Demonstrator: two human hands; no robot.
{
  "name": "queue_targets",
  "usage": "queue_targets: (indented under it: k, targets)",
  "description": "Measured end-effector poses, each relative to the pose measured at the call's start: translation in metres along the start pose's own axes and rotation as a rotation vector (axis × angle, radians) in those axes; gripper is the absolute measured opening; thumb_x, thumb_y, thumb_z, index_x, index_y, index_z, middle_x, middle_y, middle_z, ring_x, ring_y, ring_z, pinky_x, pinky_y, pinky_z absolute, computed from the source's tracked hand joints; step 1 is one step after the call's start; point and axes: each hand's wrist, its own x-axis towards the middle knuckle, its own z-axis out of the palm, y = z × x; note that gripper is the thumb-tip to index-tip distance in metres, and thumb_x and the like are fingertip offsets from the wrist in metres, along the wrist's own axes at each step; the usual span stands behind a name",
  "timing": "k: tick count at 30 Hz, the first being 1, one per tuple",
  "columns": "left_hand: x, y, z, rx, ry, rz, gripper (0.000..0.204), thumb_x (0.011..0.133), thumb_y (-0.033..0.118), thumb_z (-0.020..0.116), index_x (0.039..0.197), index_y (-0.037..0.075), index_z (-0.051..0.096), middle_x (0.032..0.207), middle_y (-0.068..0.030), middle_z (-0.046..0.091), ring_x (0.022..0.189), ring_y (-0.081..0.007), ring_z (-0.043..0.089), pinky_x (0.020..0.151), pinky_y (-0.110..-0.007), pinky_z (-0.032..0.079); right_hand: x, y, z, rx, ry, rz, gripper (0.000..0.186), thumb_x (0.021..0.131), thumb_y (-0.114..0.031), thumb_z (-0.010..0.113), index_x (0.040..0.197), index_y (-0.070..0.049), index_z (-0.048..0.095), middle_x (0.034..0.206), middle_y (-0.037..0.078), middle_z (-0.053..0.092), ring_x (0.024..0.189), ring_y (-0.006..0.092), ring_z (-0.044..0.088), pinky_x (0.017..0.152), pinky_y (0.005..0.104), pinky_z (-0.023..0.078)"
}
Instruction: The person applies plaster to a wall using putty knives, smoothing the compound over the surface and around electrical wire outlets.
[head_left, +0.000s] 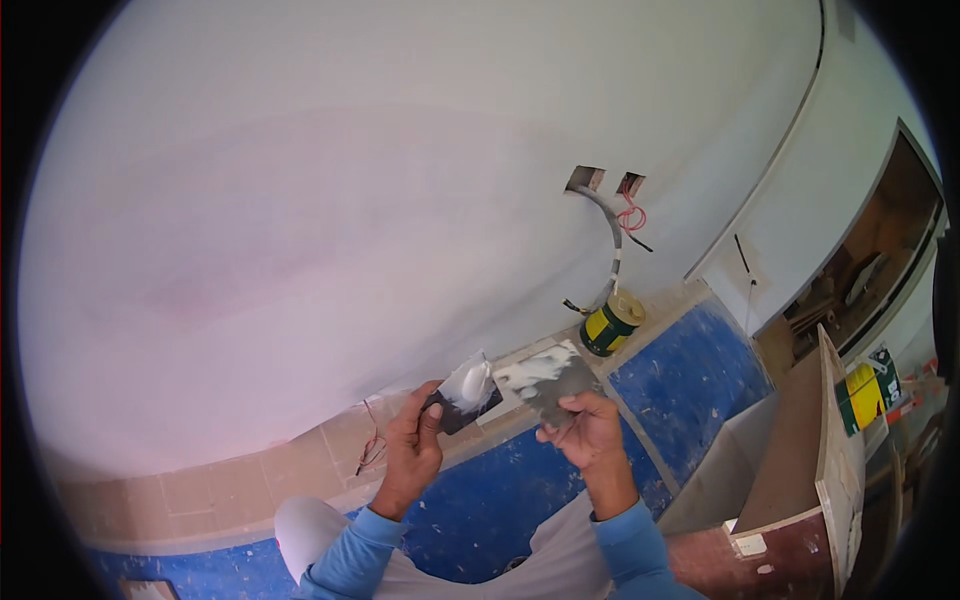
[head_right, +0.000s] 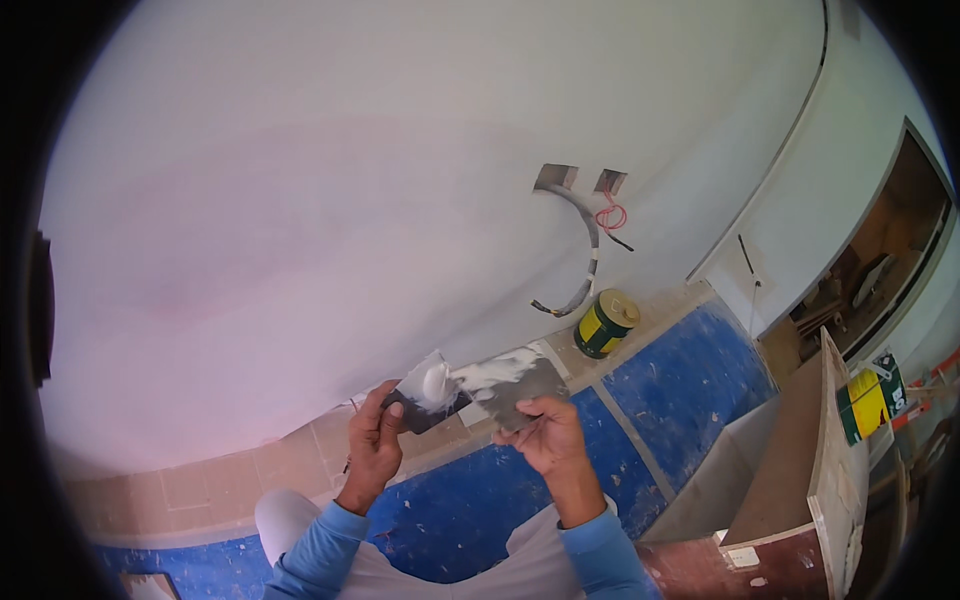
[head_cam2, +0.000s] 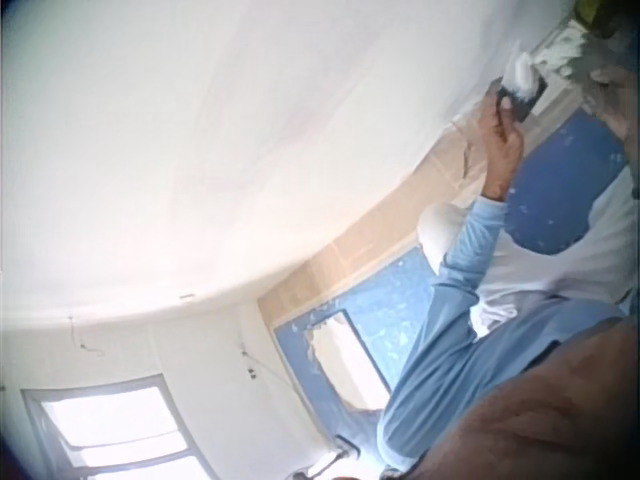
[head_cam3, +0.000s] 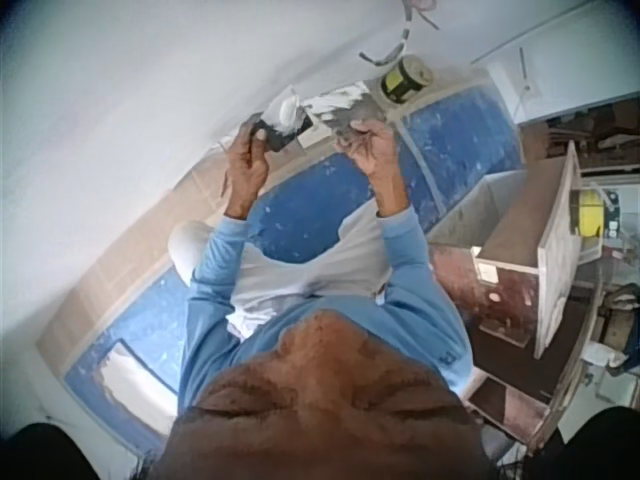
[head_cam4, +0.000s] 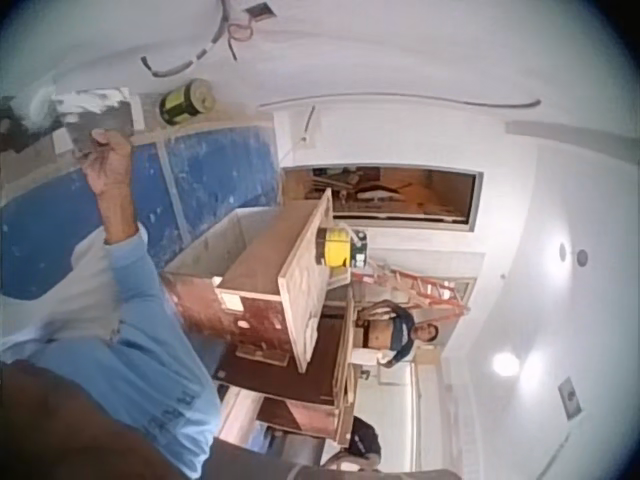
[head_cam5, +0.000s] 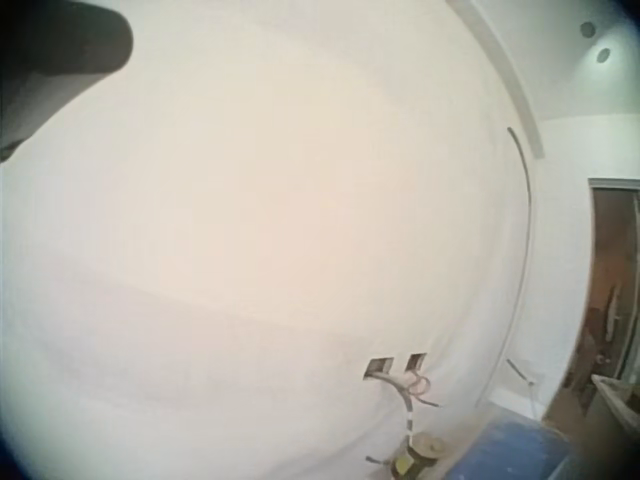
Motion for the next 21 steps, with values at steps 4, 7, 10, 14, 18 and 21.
queue_targets:
  k: [4, 7, 10, 14, 18, 21]
  targets:
    - [0.002, -0.002, -0.002, 0.111, -0.009, 0.067, 0.026, 0.101, 0.003, 0.048, 0.126, 0.002, 0.058, 0.1, -0.0129, 0.068, 0.091, -0.0142, 0.061, 0.082, -0.027, 0.048, -0.002, 0.002, 0.012, 0.024, -0.013, 0.023, 0.042, 0.077, -0.006, 0.059, 0.119, 0.001, 0.057, 0.104, 0.018, 0.068, 0.082, 0.0314, 0.071, 0.059, 0.0491, 0.058]
    - [0.002, -0.001, -0.006, 0.22, -0.031, 0.093, 0.027, 0.1, 0.001, 0.048, 0.125, 0.002, 0.058, 0.102, -0.0171, 0.068, 0.087, -0.0191, 0.065, 0.078, -0.027, 0.049, 0.0, 0.007, 0.008, 0.027, -0.004, 0.057, 0.041, 0.08, -0.006, 0.058, 0.12, 0.0, 0.056, 0.105, 0.018, 0.068, 0.084, 0.0317, 0.071, 0.057, 0.0479, 0.058]
    - [-0.002, 0.001, -0.01, 0.356, -0.189, 0.22, 0.035, 0.092, -0.006, 0.053, 0.124, 0.002, 0.059, 0.104, -0.0203, 0.067, 0.082, -0.0286, 0.068, 0.074, -0.03, 0.053, 0.005, 0.017, 0.009, 0.059, 0.018, 0.076, 0.036, 0.086, -0.005, 0.057, 0.121, 0.0, 0.056, 0.106, 0.018, 0.068, 0.087, 0.0314, 0.071, 0.056, 0.0459, 0.06]
    - [0.002, 0.014, -0.007, 0.577, -0.306, 0.431, 0.05, 0.075, -0.012, 0.056, 0.123, 0.002, 0.061, 0.103, -0.0215, 0.067, 0.078, -0.037, 0.067, 0.068, -0.04, 0.056, 0.008, 0.024, -0.007, 0.17, -0.086, 0.091, 0.028, 0.094, -0.006, 0.054, 0.12, 0.001, 0.056, 0.105, 0.018, 0.069, 0.092, 0.0333, 0.071, 0.067, 0.0534, 0.062]
    - [-0.008, -0.022, -0.007, 0.667, -0.407, 0.327, 0.05, 0.073, -0.01, 0.057, 0.121, 0.002, 0.06, 0.099, -0.021, 0.067, 0.076, -0.0363, 0.066, 0.064, -0.042, 0.055, -0.008, 0.002, 0.027, 0.198, -0.203, -0.009, 0.031, 0.094, -0.008, 0.056, 0.124, 0.002, 0.055, 0.112, 0.019, 0.067, 0.099, 0.0333, 0.07, 0.072, 0.058, 0.062]
    - [-0.006, -0.034, -0.012, 0.551, -0.275, 0.093, 0.039, 0.082, -0.005, 0.056, 0.121, 0.001, 0.058, 0.095, -0.0179, 0.067, 0.072, -0.0304, 0.066, 0.06, -0.037, 0.056, -0.01, -0.054, 0.06, 0.067, -0.255, -0.222, 0.037, 0.093, -0.009, 0.059, 0.128, 0.001, 0.053, 0.118, 0.019, 0.065, 0.104, 0.0311, 0.068, 0.072, 0.0554, 0.062]
